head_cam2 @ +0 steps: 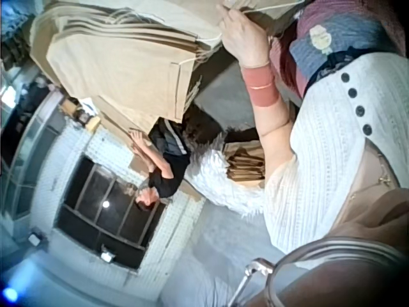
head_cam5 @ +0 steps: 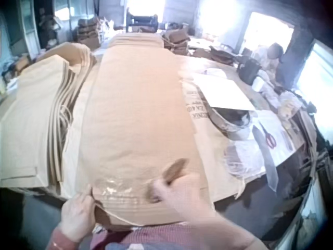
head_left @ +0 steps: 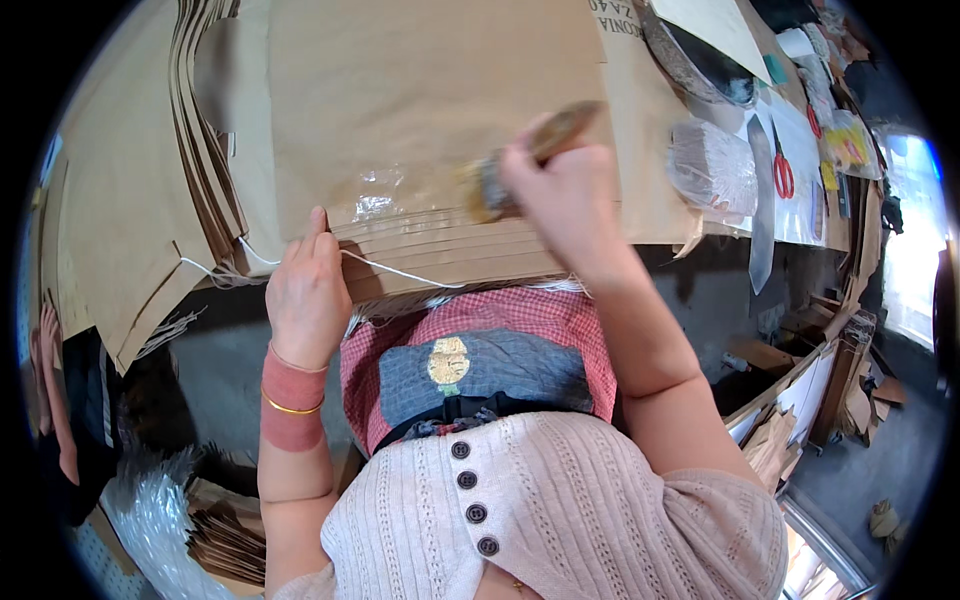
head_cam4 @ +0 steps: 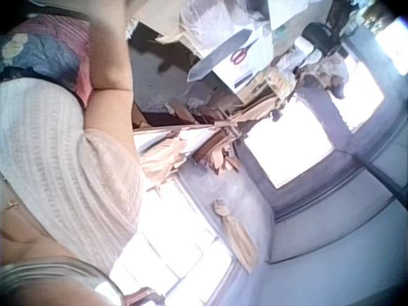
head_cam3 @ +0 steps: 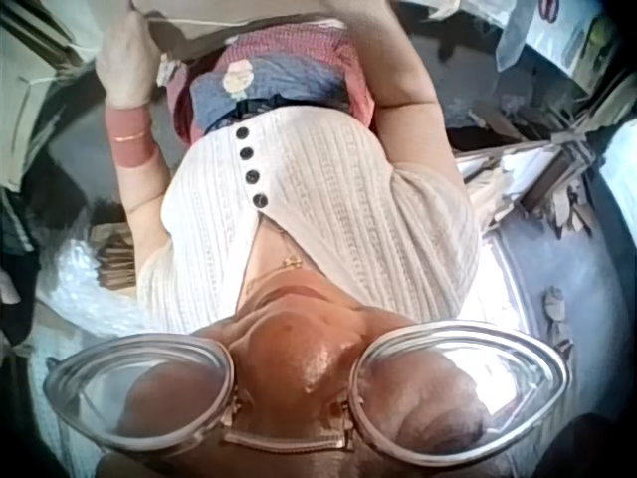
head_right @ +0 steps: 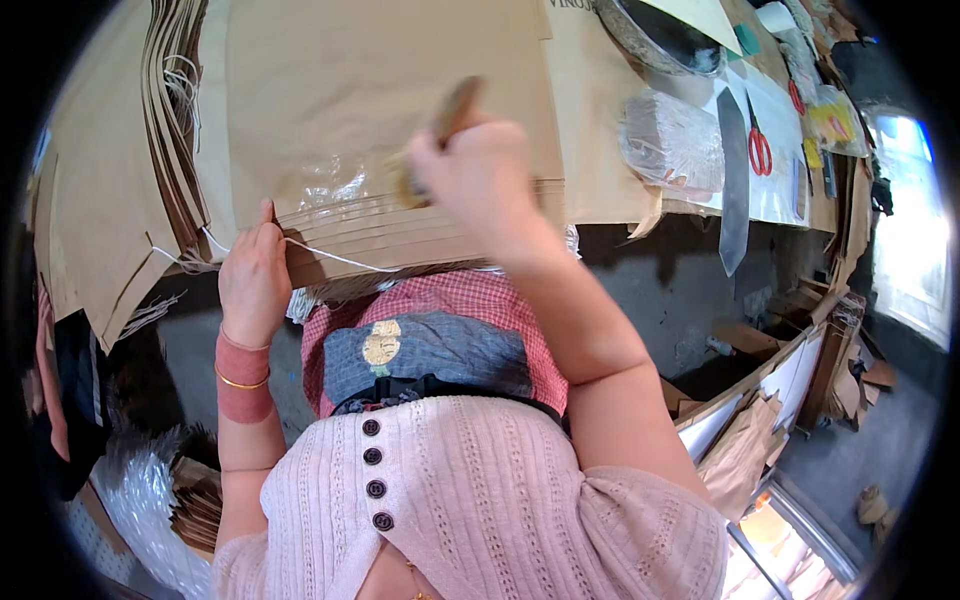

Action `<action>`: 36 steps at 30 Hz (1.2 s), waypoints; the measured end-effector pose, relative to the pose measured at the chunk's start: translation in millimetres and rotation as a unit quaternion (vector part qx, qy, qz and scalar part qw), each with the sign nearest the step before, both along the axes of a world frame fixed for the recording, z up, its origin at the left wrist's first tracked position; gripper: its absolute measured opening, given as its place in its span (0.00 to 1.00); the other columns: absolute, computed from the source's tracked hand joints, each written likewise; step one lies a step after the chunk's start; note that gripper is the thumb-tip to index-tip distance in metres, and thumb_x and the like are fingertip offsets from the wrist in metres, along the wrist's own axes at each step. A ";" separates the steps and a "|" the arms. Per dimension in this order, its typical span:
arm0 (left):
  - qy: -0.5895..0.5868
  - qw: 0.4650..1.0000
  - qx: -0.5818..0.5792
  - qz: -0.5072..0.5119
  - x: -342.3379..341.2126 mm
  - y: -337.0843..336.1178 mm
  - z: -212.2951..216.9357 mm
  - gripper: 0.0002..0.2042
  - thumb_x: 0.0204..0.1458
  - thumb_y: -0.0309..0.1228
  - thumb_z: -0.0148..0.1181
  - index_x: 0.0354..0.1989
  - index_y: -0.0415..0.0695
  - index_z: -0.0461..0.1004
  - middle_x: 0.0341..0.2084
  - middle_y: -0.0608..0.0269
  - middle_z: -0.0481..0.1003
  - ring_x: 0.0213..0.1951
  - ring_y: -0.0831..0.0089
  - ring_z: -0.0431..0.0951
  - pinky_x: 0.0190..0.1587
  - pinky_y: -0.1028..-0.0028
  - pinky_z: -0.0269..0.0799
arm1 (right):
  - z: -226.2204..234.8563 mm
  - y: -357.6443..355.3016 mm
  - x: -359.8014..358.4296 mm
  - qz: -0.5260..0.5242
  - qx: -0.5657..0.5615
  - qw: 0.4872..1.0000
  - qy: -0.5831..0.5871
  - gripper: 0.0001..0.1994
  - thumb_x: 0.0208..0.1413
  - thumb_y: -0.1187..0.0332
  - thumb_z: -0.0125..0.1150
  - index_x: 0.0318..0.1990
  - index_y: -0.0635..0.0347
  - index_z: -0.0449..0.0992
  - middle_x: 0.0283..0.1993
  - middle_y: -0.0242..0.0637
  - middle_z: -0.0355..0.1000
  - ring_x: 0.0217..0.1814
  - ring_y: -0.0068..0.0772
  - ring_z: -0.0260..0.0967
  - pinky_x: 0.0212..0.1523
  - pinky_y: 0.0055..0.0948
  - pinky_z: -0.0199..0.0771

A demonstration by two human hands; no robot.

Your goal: The person applies glue to the edges of cardboard pieces using a brush and presses a thin strip onto the glued edge. The person works at a table in a workshop, handling the cardboard and brush throughout the clip.

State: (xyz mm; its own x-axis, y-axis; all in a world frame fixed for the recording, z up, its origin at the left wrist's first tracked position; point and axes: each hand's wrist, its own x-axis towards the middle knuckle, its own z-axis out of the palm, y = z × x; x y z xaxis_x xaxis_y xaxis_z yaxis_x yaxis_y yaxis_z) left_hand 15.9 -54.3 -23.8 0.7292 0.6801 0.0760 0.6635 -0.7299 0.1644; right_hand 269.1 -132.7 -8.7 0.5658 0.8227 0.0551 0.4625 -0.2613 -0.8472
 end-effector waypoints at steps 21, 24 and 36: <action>-0.113 0.970 -0.215 -0.014 -14.6 -21.7 44.4 0.03 0.47 0.20 0.57 0.27 0.37 0.68 0.36 0.50 0.75 0.28 0.61 0.73 0.30 0.70 0.68 | 18.8 -124.0 205.7 -0.035 -0.051 0.840 -0.539 0.15 0.46 0.80 0.56 0.42 0.54 0.78 0.34 0.37 0.71 0.36 0.42 0.70 0.41 0.30 0.71; -0.232 0.888 -0.386 -0.096 -16.0 -41.4 90.4 0.03 0.44 0.22 0.60 0.23 0.36 0.73 0.19 0.59 0.73 0.20 0.67 0.71 0.23 0.75 0.64 | 27.0 -122.4 113.6 0.020 -0.005 0.956 -0.292 0.14 0.51 0.79 0.54 0.46 0.63 0.76 0.48 0.43 0.72 0.49 0.39 0.70 0.50 0.32 0.69; -0.233 0.961 -0.145 0.024 -30.6 9.8 108.0 0.01 0.48 0.18 0.56 0.27 0.34 0.71 0.17 0.62 0.66 0.21 0.77 0.64 0.25 0.79 0.59 | 64.2 -105.8 67.9 0.147 0.012 0.989 0.018 0.07 0.50 0.78 0.60 0.37 0.64 0.80 0.26 0.30 0.72 0.31 0.19 0.67 0.32 0.19 0.67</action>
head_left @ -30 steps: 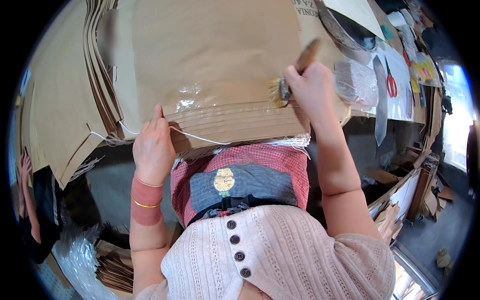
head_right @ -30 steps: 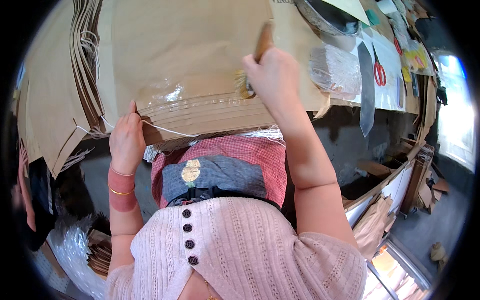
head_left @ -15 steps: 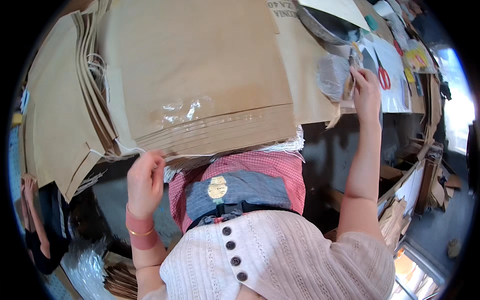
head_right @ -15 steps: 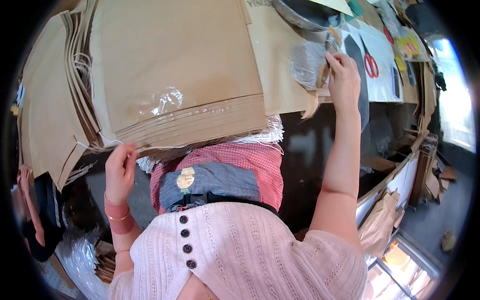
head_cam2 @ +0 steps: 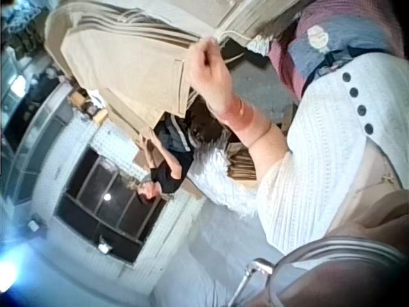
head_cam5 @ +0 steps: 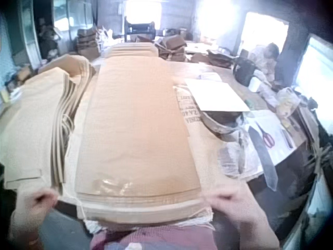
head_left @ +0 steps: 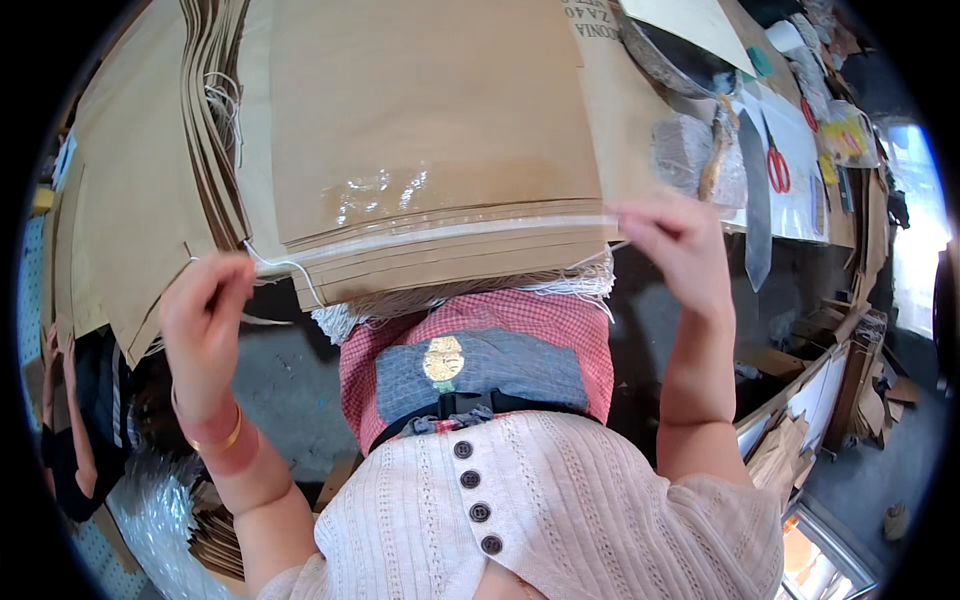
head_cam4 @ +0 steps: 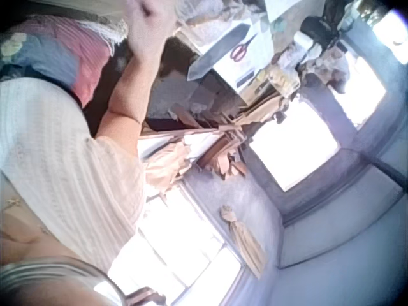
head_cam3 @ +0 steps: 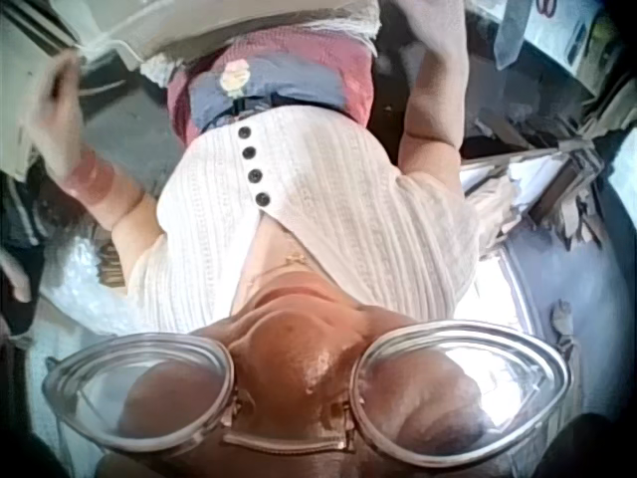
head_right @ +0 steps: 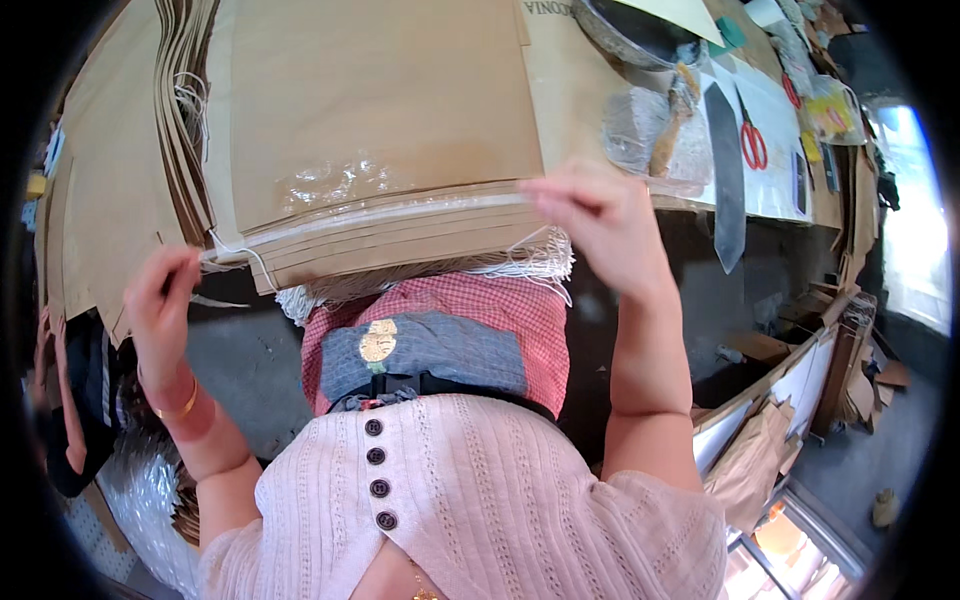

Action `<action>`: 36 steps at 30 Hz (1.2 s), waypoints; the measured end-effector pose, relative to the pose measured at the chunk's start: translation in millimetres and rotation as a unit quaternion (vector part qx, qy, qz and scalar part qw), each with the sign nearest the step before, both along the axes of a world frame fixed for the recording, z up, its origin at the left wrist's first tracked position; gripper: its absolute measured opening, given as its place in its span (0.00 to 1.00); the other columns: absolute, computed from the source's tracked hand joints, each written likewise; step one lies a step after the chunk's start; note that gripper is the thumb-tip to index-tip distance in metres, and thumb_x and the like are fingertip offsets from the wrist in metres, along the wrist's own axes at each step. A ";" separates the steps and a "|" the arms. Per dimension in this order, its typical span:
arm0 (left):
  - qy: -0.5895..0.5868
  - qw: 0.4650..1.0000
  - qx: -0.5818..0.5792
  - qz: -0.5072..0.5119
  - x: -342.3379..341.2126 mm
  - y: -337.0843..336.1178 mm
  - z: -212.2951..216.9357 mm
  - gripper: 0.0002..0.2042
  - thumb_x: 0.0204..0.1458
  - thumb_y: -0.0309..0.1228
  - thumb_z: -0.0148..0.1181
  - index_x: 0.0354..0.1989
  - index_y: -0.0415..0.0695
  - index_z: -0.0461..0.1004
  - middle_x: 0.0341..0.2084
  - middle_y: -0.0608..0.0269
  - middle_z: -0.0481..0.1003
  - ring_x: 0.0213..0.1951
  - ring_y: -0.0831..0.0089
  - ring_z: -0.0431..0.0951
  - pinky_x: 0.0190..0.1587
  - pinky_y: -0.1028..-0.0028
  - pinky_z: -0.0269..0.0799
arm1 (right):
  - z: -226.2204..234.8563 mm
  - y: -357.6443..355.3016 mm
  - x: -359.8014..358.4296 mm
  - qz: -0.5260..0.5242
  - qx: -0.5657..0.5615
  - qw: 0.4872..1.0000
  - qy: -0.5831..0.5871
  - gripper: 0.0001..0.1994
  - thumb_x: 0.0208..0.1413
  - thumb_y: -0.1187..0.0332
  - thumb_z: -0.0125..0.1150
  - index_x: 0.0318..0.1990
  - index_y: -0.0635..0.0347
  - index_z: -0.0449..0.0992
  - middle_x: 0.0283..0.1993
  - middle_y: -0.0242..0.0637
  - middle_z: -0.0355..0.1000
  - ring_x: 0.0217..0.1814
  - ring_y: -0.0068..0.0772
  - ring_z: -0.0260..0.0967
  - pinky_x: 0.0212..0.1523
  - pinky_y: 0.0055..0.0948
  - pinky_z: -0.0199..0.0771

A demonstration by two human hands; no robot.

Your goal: The person applies glue to the edges of cardboard pieces using a brush and presses a thin strip onto the glued edge. The person works at a table in a workshop, handling the cardboard and brush throughout the clip.

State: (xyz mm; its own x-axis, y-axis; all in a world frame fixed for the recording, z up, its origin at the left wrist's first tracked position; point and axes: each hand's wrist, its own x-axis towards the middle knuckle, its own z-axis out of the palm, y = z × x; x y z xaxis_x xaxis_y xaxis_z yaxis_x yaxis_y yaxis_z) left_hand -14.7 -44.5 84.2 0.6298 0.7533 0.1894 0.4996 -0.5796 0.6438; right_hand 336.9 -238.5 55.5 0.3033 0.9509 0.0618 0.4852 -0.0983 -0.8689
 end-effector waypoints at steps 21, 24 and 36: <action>0.141 0.906 0.400 -0.014 30.2 30.8 -105.5 0.09 0.41 0.26 0.62 0.33 0.43 0.72 0.33 0.60 0.70 0.37 0.63 0.72 0.38 0.68 0.67 | -86.0 37.9 43.5 -0.081 -0.125 0.924 0.352 0.12 0.39 0.75 0.66 0.28 0.58 0.67 0.25 0.23 0.59 0.25 0.15 0.57 0.23 0.19 0.59; 0.096 0.933 0.342 -0.065 20.5 32.3 -122.3 0.13 0.40 0.19 0.57 0.37 0.42 0.73 0.39 0.57 0.70 0.37 0.62 0.72 0.39 0.69 0.69 | -89.5 40.6 28.4 -0.120 -0.140 0.969 0.163 0.14 0.37 0.77 0.67 0.28 0.58 0.65 0.26 0.26 0.59 0.28 0.18 0.59 0.26 0.19 0.61; 0.075 0.979 -0.032 -0.187 28.4 54.0 -81.9 0.21 0.35 0.29 0.68 0.41 0.36 0.75 0.40 0.56 0.70 0.43 0.60 0.70 0.48 0.69 0.66 | -87.9 65.8 11.9 -0.029 -0.003 1.000 -0.006 0.06 0.47 0.75 0.63 0.34 0.63 0.78 0.29 0.34 0.73 0.31 0.26 0.70 0.32 0.24 0.70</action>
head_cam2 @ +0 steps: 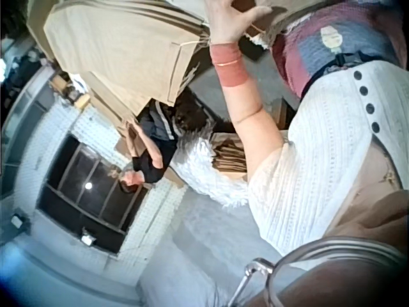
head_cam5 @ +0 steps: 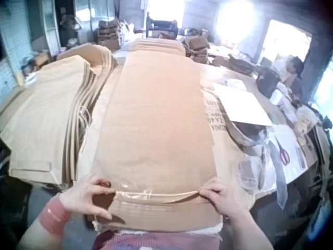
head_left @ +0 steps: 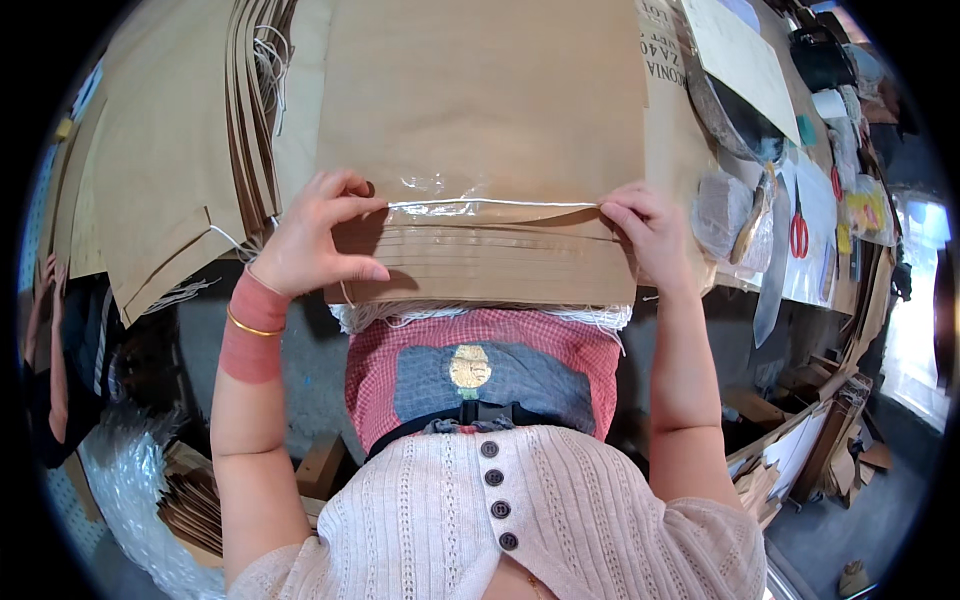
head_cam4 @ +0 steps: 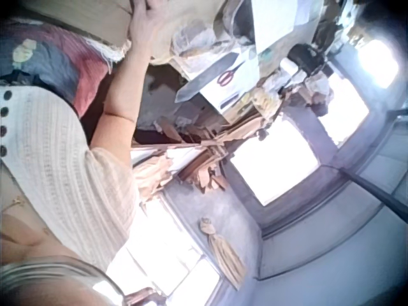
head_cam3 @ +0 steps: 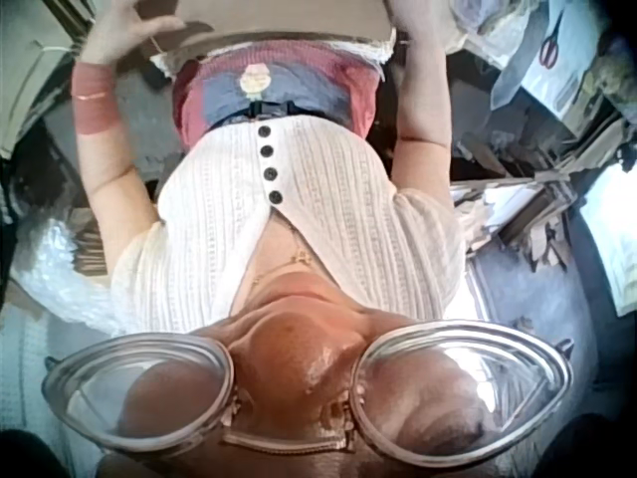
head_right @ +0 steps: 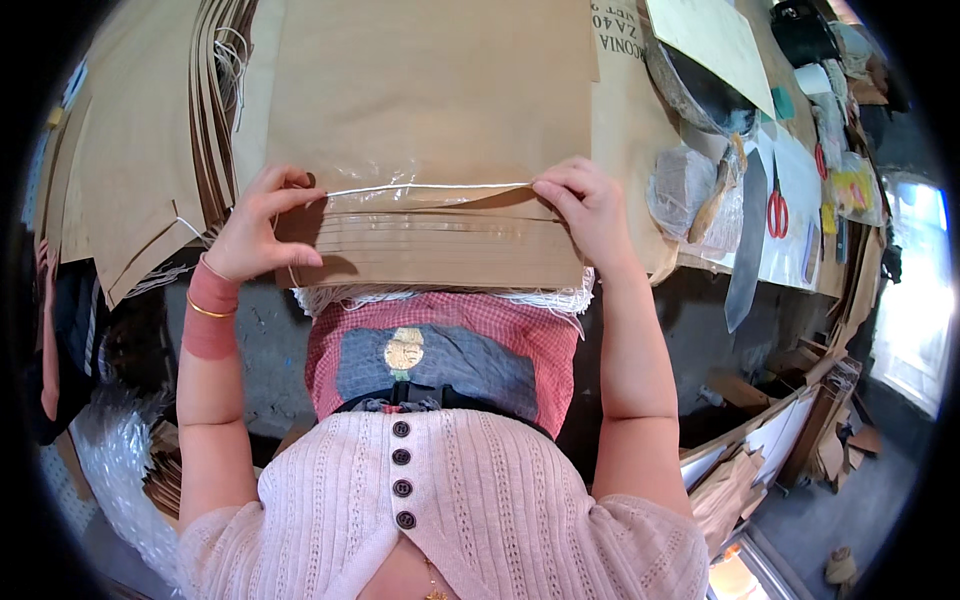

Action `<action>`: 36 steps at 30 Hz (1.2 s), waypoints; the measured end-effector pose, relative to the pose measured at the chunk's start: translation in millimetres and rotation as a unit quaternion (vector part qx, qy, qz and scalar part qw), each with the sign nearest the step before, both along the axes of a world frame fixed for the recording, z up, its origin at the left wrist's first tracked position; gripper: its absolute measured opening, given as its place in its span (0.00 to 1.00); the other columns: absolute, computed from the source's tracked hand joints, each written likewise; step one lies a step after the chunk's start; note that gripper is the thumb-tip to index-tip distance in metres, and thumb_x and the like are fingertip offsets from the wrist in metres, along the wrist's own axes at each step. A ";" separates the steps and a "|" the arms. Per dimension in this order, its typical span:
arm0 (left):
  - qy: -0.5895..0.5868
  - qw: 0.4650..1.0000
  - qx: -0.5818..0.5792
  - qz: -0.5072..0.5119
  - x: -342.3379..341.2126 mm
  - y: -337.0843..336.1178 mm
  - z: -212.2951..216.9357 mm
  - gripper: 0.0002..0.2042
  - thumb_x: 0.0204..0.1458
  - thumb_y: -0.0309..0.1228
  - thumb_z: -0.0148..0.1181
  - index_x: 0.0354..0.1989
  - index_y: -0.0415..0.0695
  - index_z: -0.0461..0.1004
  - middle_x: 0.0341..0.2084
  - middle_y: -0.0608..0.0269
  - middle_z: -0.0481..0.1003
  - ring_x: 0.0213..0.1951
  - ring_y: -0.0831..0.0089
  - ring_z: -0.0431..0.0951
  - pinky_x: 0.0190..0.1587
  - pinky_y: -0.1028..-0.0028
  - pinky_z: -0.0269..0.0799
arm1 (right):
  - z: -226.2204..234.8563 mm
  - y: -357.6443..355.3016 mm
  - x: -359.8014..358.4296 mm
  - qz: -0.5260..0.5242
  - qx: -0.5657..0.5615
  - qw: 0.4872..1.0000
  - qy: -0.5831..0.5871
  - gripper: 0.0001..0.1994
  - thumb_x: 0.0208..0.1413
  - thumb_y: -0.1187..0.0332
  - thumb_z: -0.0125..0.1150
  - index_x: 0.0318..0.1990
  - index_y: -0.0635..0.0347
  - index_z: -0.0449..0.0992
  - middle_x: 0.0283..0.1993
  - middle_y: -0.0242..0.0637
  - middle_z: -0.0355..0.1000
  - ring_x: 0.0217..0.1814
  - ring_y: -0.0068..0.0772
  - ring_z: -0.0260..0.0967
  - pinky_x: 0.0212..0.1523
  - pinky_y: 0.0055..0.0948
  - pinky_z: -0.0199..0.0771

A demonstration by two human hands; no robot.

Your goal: The person applies glue to the edges of cardboard pieces using a brush and presses a thin strip onto the glued edge. The person works at a table in a workshop, handling the cardboard and brush throughout the clip.

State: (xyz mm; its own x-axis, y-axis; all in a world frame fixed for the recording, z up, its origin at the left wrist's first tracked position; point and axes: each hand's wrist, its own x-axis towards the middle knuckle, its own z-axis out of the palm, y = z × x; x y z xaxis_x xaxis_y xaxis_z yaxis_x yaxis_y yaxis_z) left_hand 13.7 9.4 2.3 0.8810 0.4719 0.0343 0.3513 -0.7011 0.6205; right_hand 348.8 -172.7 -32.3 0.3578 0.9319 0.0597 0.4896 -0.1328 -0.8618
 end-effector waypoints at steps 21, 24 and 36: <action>-0.045 0.961 0.270 0.038 -16.6 1.5 -7.3 0.30 0.35 0.37 0.70 0.49 0.41 0.70 0.47 0.55 0.70 0.48 0.55 0.70 0.49 0.61 0.66 | -9.5 2.1 -3.8 -0.099 -0.059 0.961 0.250 0.04 0.53 0.73 0.62 0.29 0.64 0.76 0.26 0.23 0.66 0.27 0.14 0.60 0.28 0.17 0.61; -0.066 0.944 0.319 0.060 4.1 -17.7 -5.4 0.32 0.35 0.47 0.69 0.48 0.40 0.71 0.46 0.55 0.70 0.48 0.57 0.70 0.49 0.60 0.64 | -12.6 0.2 -4.8 -0.109 -0.054 0.971 0.207 0.04 0.53 0.73 0.62 0.29 0.64 0.76 0.26 0.24 0.67 0.27 0.14 0.60 0.28 0.17 0.62; -0.053 0.913 0.386 0.122 96.1 -65.1 -30.4 0.20 0.42 0.24 0.56 0.48 0.45 0.71 0.44 0.61 0.70 0.50 0.65 0.68 0.53 0.63 0.60 | -17.6 2.1 -6.1 -0.089 -0.025 0.981 0.172 0.04 0.52 0.74 0.62 0.29 0.65 0.76 0.26 0.26 0.68 0.28 0.14 0.62 0.29 0.16 0.63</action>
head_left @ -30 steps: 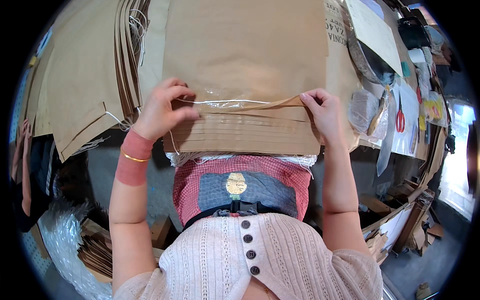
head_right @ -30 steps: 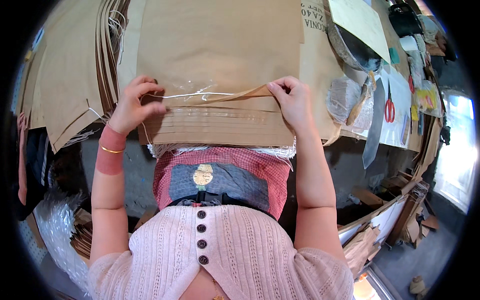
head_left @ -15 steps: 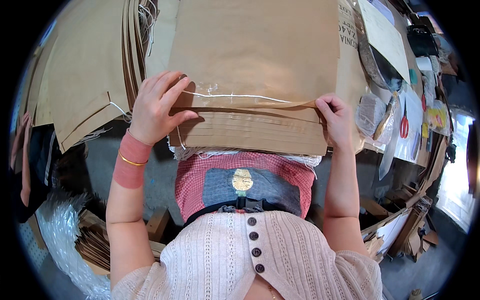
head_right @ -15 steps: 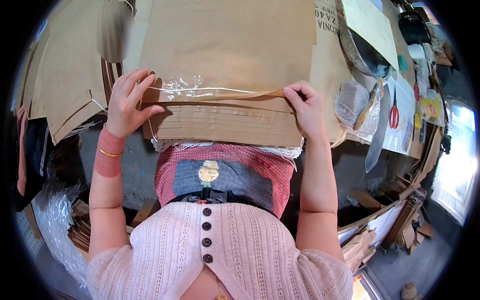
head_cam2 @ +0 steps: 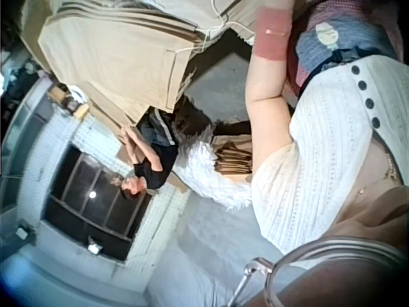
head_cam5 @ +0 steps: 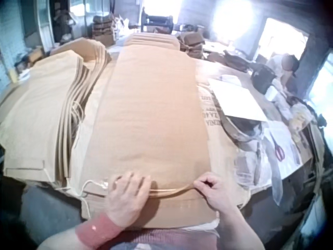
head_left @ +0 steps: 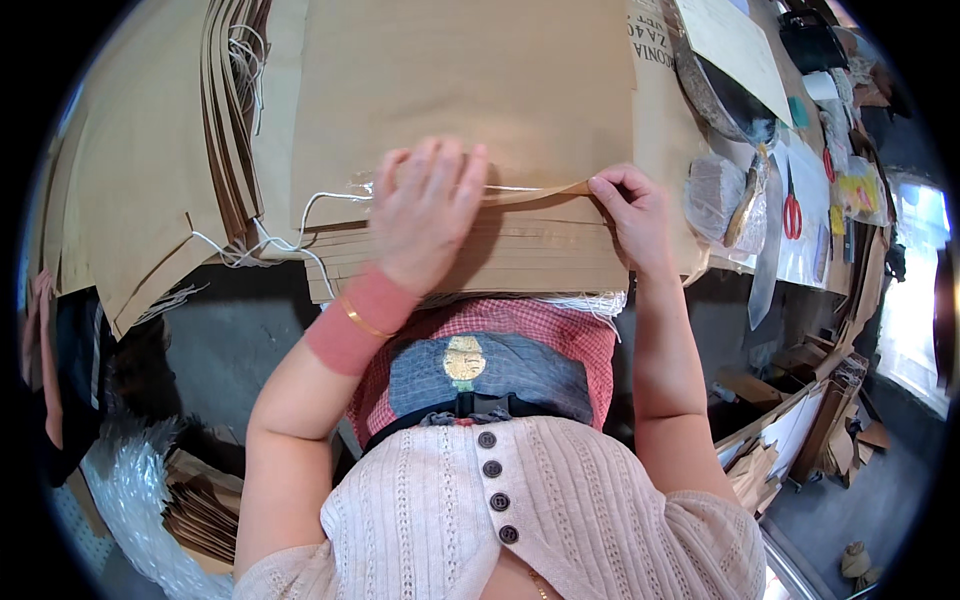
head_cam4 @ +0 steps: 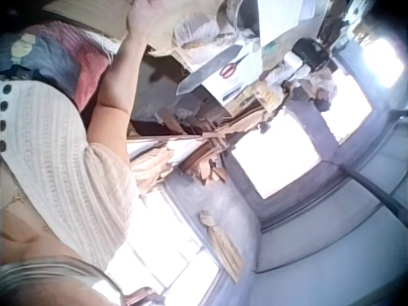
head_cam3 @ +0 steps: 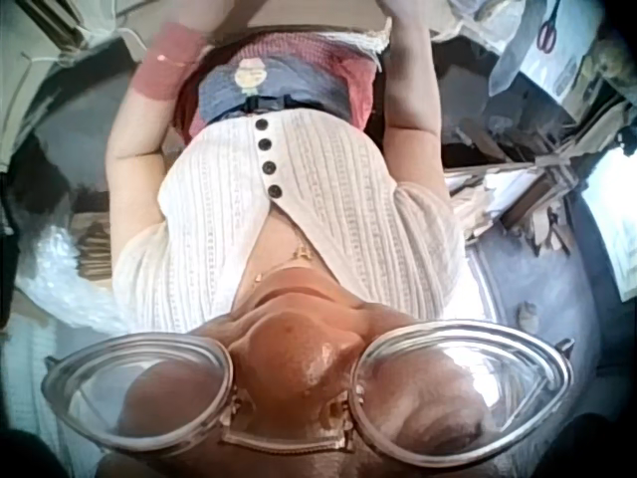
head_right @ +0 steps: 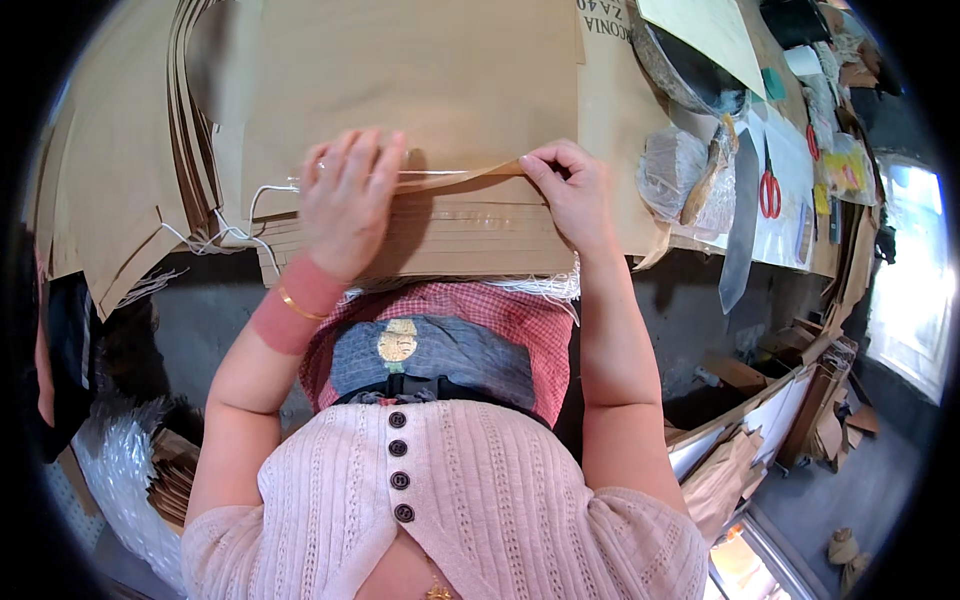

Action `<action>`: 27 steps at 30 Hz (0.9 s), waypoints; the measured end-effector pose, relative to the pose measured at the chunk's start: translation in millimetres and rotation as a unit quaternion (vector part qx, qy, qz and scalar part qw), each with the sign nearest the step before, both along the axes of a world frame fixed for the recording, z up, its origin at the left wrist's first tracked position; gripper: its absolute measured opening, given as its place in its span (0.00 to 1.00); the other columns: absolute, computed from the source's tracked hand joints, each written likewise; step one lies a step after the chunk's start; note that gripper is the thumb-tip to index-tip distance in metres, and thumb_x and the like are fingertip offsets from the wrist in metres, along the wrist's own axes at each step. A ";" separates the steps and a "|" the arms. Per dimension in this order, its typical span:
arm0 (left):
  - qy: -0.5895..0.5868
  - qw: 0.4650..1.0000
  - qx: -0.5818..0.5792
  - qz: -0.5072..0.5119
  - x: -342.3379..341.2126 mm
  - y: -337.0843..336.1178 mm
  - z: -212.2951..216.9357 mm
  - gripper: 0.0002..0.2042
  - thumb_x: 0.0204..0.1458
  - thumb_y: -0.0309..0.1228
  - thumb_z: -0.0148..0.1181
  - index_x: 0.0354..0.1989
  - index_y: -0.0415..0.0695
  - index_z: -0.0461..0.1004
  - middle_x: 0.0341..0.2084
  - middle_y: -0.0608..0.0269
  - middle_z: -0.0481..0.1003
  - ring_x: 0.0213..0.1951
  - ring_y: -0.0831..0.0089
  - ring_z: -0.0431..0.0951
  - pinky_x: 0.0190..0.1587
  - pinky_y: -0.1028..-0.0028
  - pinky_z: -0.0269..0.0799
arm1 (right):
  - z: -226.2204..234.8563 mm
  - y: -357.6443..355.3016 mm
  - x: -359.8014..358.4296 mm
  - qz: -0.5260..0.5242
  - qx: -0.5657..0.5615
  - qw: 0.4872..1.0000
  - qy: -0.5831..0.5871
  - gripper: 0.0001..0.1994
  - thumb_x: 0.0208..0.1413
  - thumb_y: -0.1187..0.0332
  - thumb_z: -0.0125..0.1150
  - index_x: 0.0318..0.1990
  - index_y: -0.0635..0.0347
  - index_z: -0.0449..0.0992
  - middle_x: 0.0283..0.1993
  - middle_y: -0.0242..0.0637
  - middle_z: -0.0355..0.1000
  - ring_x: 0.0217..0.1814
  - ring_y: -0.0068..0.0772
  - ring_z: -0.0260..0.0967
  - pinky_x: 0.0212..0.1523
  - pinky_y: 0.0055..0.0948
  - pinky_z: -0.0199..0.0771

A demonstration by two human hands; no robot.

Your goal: The person applies glue to the edges of cardboard pieces using a brush and presses a thin strip onto the glued edge. The person works at a table in a workshop, handling the cardboard and brush throughout the clip.

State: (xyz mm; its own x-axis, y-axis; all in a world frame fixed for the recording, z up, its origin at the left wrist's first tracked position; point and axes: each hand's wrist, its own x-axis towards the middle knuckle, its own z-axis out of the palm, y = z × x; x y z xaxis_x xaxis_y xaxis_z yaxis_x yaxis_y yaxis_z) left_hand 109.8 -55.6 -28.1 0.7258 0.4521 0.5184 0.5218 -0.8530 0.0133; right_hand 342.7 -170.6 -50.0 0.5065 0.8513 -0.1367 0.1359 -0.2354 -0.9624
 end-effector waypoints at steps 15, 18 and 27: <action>-0.052 0.895 -0.441 0.049 -88.4 77.7 5.0 0.06 0.49 0.25 0.59 0.28 0.34 0.72 0.22 0.55 0.71 0.26 0.67 0.71 0.30 0.72 0.66 | 21.4 17.6 -6.2 -0.035 -0.103 0.987 -0.117 0.06 0.49 0.71 0.65 0.27 0.64 0.76 0.23 0.32 0.69 0.26 0.23 0.65 0.29 0.22 0.66; -0.023 0.915 -0.391 0.100 -83.0 75.2 -3.4 0.07 0.49 0.26 0.59 0.28 0.34 0.70 0.22 0.55 0.70 0.26 0.61 0.71 0.31 0.69 0.67 | 14.8 20.4 -9.2 0.010 -0.101 0.931 -0.350 0.05 0.48 0.71 0.65 0.28 0.63 0.76 0.24 0.38 0.70 0.27 0.30 0.68 0.30 0.26 0.68; 0.072 0.978 -0.178 -0.086 -32.3 8.0 18.6 0.29 0.47 0.33 0.52 0.59 0.33 0.59 0.57 0.45 0.62 0.61 0.54 0.60 0.64 0.59 0.51 | -5.3 35.7 -84.7 0.114 0.090 0.855 -0.498 0.26 0.55 0.57 0.55 0.57 0.64 0.62 0.63 0.44 0.58 0.63 0.41 0.57 0.62 0.39 0.56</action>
State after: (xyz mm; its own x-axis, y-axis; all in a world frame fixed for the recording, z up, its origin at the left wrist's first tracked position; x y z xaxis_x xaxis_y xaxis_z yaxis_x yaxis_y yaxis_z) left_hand 77.5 -47.6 -9.5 0.8604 0.4509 0.2377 0.3902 -0.8827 0.2619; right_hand 258.0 -134.9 -55.3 0.1138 0.9052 0.4094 0.9314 0.0463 -0.3612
